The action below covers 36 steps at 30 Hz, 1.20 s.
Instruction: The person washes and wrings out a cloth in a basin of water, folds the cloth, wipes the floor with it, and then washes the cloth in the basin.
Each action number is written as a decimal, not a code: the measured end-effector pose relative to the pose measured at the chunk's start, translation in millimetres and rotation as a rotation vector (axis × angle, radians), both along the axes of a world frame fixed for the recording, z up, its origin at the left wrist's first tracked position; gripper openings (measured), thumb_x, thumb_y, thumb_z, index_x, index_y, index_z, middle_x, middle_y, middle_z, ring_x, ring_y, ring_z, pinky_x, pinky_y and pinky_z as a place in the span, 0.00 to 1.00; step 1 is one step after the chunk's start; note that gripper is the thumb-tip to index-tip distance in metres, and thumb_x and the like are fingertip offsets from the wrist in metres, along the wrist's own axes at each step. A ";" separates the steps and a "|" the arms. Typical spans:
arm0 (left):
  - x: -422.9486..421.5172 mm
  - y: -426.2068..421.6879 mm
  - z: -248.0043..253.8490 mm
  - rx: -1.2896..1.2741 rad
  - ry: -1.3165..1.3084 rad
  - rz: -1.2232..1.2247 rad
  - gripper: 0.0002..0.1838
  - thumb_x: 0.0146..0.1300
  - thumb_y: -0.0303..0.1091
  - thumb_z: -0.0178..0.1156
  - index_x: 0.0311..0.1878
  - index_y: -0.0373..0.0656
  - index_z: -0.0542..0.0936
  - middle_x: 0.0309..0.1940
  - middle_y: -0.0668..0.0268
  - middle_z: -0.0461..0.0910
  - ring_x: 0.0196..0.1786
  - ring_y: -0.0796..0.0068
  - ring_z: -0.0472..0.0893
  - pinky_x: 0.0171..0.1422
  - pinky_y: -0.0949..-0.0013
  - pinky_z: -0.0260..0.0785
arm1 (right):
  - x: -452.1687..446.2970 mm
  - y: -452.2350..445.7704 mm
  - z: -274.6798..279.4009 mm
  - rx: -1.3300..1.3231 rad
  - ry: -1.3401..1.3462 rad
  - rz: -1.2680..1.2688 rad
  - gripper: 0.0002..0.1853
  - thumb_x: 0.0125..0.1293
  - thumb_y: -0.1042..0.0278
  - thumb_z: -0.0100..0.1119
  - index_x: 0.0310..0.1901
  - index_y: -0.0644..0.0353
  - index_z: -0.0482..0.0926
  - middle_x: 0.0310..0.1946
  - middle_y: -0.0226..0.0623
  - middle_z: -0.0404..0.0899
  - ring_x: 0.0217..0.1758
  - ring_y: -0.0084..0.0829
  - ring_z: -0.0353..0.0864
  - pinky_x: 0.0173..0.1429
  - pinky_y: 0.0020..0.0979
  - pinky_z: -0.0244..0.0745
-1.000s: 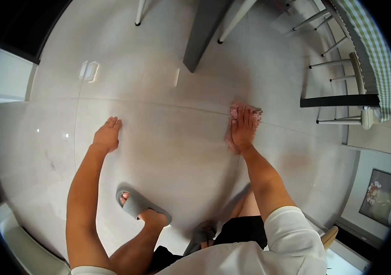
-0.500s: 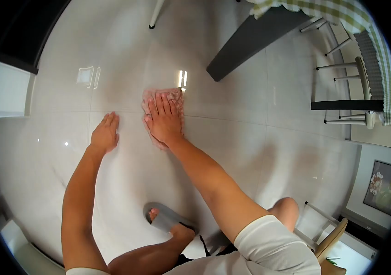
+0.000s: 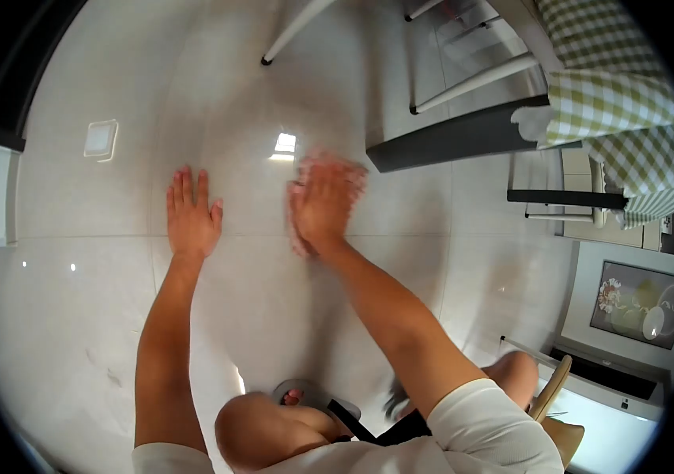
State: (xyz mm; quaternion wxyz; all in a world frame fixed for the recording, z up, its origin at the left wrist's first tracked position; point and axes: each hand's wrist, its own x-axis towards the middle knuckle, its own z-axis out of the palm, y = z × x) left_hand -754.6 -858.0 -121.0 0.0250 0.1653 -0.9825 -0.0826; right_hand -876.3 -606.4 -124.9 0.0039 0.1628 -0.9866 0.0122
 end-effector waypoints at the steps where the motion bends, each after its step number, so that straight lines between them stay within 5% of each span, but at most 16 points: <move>1: -0.3 -1.8 0.5 0.008 -0.002 -0.002 0.35 0.86 0.51 0.46 0.88 0.44 0.62 0.90 0.49 0.55 0.92 0.48 0.51 0.95 0.47 0.40 | -1.1 -16.8 3.7 -0.020 -0.028 0.126 0.44 0.83 0.37 0.45 0.87 0.64 0.58 0.88 0.57 0.54 0.93 0.57 0.48 0.92 0.59 0.39; 6: 0.8 -4.8 4.0 0.048 -0.019 0.002 0.35 0.85 0.49 0.48 0.88 0.43 0.62 0.90 0.50 0.55 0.92 0.49 0.51 0.95 0.48 0.40 | -0.5 -6.2 12.6 -0.169 -0.061 0.207 0.44 0.81 0.40 0.52 0.87 0.63 0.59 0.88 0.56 0.54 0.93 0.57 0.48 0.92 0.62 0.42; 16: -6.5 -5.0 0.0 0.088 0.062 -0.004 0.35 0.82 0.47 0.52 0.86 0.43 0.66 0.89 0.49 0.57 0.92 0.48 0.53 0.95 0.46 0.42 | -117.2 -21.2 0.1 -0.192 0.040 0.201 0.45 0.80 0.45 0.53 0.85 0.73 0.56 0.87 0.67 0.53 0.92 0.63 0.48 0.92 0.61 0.42; 22: -12.0 -3.5 3.6 0.103 0.081 -0.014 0.34 0.80 0.45 0.54 0.85 0.41 0.69 0.88 0.46 0.59 0.91 0.44 0.55 0.94 0.43 0.45 | -185.9 -36.2 1.1 -0.319 0.222 -0.297 0.42 0.83 0.48 0.47 0.84 0.74 0.56 0.85 0.69 0.56 0.90 0.68 0.49 0.91 0.61 0.41; 24: -14.7 -1.9 5.5 0.082 0.085 -0.007 0.34 0.80 0.44 0.54 0.84 0.41 0.69 0.87 0.46 0.60 0.90 0.44 0.55 0.94 0.42 0.45 | -205.1 -55.3 57.1 -0.239 -0.091 -0.561 0.42 0.83 0.47 0.46 0.84 0.74 0.55 0.84 0.68 0.57 0.89 0.67 0.51 0.91 0.63 0.40; 25: -13.4 1.9 4.1 0.065 0.081 0.003 0.33 0.79 0.43 0.55 0.84 0.41 0.70 0.87 0.46 0.60 0.90 0.44 0.56 0.94 0.42 0.46 | -204.5 -54.3 40.4 -0.232 -0.093 -0.564 0.42 0.83 0.47 0.46 0.84 0.74 0.55 0.84 0.68 0.57 0.89 0.67 0.51 0.91 0.63 0.40; 27: -12.9 2.8 0.7 0.061 0.093 0.002 0.34 0.79 0.43 0.55 0.84 0.42 0.69 0.88 0.47 0.60 0.90 0.44 0.56 0.93 0.42 0.46 | -192.2 -73.2 8.3 -0.001 0.183 -0.227 0.40 0.82 0.46 0.47 0.82 0.71 0.60 0.82 0.66 0.61 0.87 0.68 0.56 0.90 0.65 0.43; 29: -10.5 5.0 1.5 0.047 0.106 0.005 0.34 0.80 0.42 0.54 0.85 0.42 0.67 0.88 0.48 0.60 0.90 0.43 0.56 0.93 0.42 0.46 | -158.5 -95.1 -3.9 -0.160 0.291 0.122 0.37 0.79 0.49 0.53 0.80 0.68 0.66 0.80 0.67 0.64 0.85 0.68 0.58 0.89 0.65 0.46; 32: -6.2 2.1 1.7 0.095 0.131 0.018 0.34 0.79 0.42 0.56 0.84 0.42 0.68 0.88 0.48 0.60 0.90 0.44 0.56 0.93 0.42 0.47 | -111.6 -94.6 3.4 -0.424 0.046 0.370 0.38 0.77 0.49 0.55 0.83 0.62 0.65 0.82 0.66 0.63 0.87 0.68 0.57 0.91 0.67 0.38; 36: -8.8 1.9 4.9 0.107 0.189 0.005 0.33 0.78 0.41 0.58 0.82 0.41 0.72 0.86 0.47 0.63 0.89 0.43 0.58 0.92 0.43 0.50 | -124.8 -30.5 -0.7 -0.278 0.066 0.217 0.37 0.79 0.49 0.53 0.83 0.61 0.66 0.83 0.63 0.63 0.87 0.65 0.58 0.90 0.66 0.44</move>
